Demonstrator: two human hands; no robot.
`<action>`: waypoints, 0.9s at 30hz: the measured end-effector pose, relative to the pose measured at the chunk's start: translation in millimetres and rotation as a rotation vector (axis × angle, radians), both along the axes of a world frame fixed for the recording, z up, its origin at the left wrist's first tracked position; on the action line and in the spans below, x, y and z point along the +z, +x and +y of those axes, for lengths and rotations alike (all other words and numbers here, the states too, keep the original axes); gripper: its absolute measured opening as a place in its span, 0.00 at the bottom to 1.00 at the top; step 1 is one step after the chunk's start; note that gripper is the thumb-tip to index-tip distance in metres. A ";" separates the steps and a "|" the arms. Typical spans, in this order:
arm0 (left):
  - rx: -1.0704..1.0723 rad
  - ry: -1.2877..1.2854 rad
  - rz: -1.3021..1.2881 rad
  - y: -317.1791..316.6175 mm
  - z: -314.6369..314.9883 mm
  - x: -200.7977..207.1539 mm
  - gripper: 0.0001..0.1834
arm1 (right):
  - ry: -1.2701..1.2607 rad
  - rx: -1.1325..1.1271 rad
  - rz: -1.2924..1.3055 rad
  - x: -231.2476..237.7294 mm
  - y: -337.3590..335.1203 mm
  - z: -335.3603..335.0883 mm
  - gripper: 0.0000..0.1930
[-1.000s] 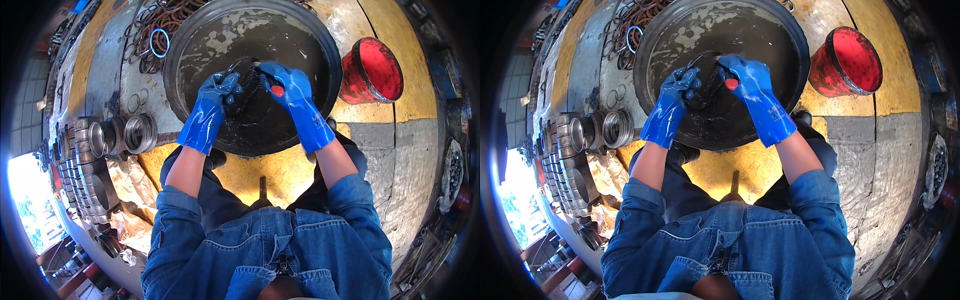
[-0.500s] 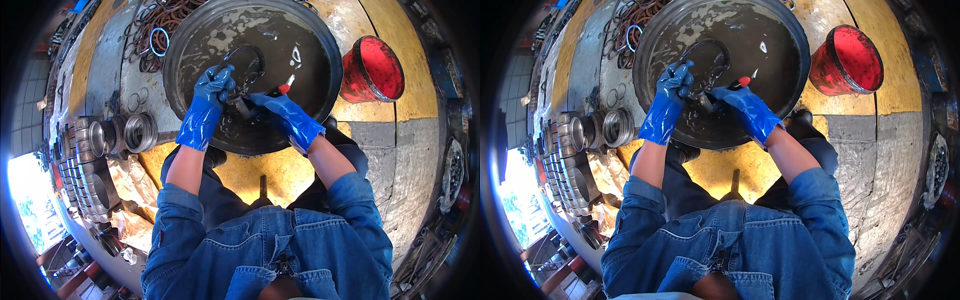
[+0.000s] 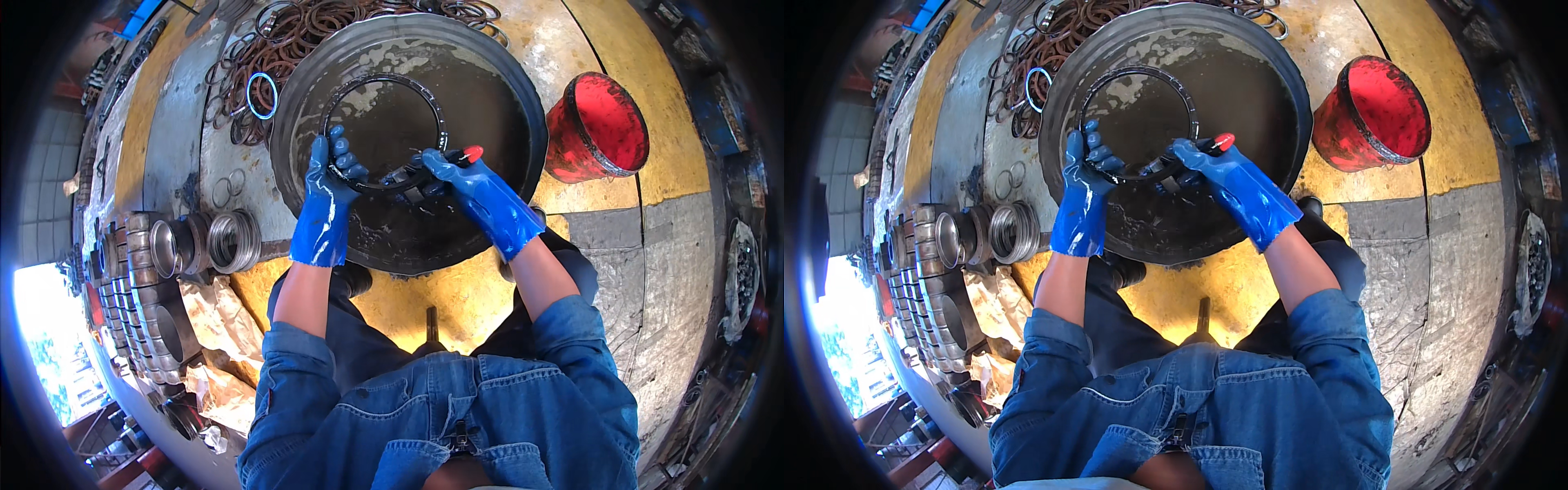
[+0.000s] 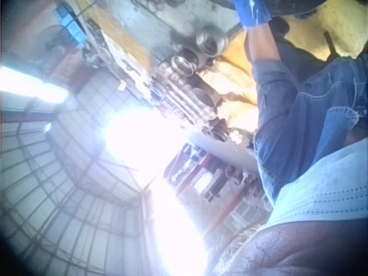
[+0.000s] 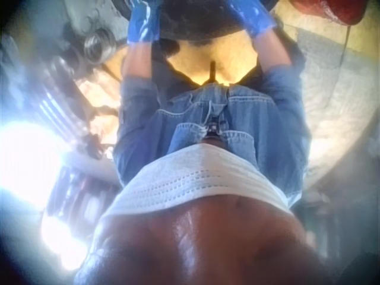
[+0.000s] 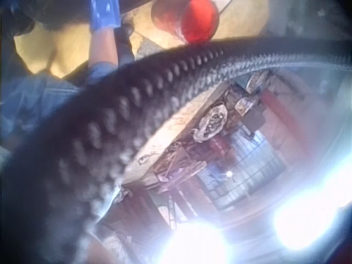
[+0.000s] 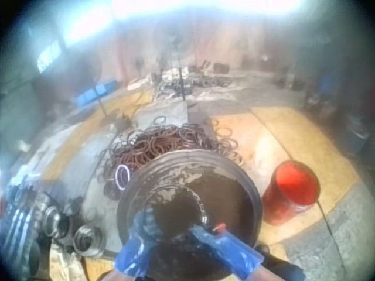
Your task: The person cleans metal rings by dipping them into a bucket of liquid and scrubbing them with a brush. They handle the rings one at a time, turning them over to scrub both sides and the edges.
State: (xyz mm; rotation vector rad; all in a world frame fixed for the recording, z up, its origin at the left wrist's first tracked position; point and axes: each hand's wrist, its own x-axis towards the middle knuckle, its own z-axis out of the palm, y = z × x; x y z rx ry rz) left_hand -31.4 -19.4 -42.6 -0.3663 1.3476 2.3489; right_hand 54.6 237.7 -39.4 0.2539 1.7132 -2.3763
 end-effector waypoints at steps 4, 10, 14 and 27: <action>-0.032 -0.638 0.423 0.5 5.1 3.7 0.24 | 0.495 0.120 -0.040 14.6 -8.0 10.5 0.17; -0.170 -1.494 1.432 22.9 41.6 54.1 0.38 | 1.611 0.280 0.338 14.1 -12.9 3.5 0.09; -0.817 -1.586 1.188 33.4 57.4 48.9 0.33 | 1.609 0.312 0.197 8.6 -19.0 -20.9 0.12; -0.118 -0.521 0.113 21.5 21.3 45.9 0.17 | 1.082 0.040 0.555 7.0 -0.3 10.4 0.12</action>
